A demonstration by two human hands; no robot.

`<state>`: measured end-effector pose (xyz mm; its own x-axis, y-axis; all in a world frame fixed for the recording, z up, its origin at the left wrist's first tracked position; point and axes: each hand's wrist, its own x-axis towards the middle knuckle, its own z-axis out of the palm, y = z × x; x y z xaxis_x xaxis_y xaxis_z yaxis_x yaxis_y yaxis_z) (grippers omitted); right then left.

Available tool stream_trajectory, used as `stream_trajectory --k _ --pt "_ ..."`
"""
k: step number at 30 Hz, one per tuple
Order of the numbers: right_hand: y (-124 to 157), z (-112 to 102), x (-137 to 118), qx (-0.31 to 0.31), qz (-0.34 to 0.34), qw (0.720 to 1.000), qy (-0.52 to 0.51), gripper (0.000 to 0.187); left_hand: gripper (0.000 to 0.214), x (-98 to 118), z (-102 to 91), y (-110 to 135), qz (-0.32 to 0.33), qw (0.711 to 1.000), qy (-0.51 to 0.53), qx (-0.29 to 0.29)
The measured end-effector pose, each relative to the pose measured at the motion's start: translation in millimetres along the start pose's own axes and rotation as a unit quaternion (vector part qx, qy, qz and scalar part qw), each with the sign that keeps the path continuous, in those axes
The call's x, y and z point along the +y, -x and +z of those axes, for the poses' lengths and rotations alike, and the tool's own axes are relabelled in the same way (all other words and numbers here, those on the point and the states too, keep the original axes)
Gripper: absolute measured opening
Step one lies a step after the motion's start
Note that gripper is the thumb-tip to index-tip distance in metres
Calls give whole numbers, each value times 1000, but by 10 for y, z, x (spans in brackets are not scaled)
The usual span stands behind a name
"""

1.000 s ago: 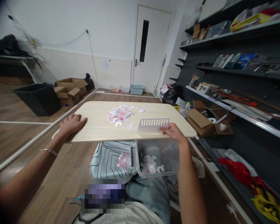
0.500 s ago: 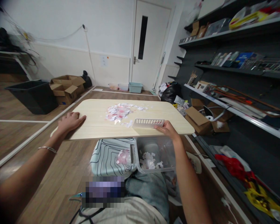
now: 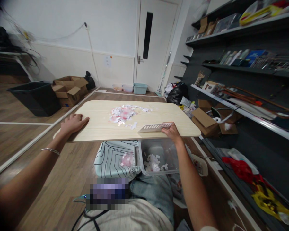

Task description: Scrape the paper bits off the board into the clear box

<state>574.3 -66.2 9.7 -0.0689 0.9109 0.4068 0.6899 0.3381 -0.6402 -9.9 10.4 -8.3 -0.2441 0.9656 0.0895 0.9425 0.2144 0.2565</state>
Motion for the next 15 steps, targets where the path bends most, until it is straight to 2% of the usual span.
stream_trajectory --k 3,6,8,12,15 --pt "51 -14 -58 2 74 995 -66 18 84 2 -5 6 4 1000 2 3" --pt "65 -7 -79 35 126 983 -129 20 86 17 -15 26 2 1000 -2 -2" --pt "60 1 -70 49 128 978 -160 24 86 27 -23 39 3 1000 -3 -3" --pt "63 26 -32 38 123 968 -215 33 85 42 -40 55 3 1000 -3 0" --pt "72 60 -22 78 129 963 -224 38 85 56 -51 63 -1 1000 -3 -3"
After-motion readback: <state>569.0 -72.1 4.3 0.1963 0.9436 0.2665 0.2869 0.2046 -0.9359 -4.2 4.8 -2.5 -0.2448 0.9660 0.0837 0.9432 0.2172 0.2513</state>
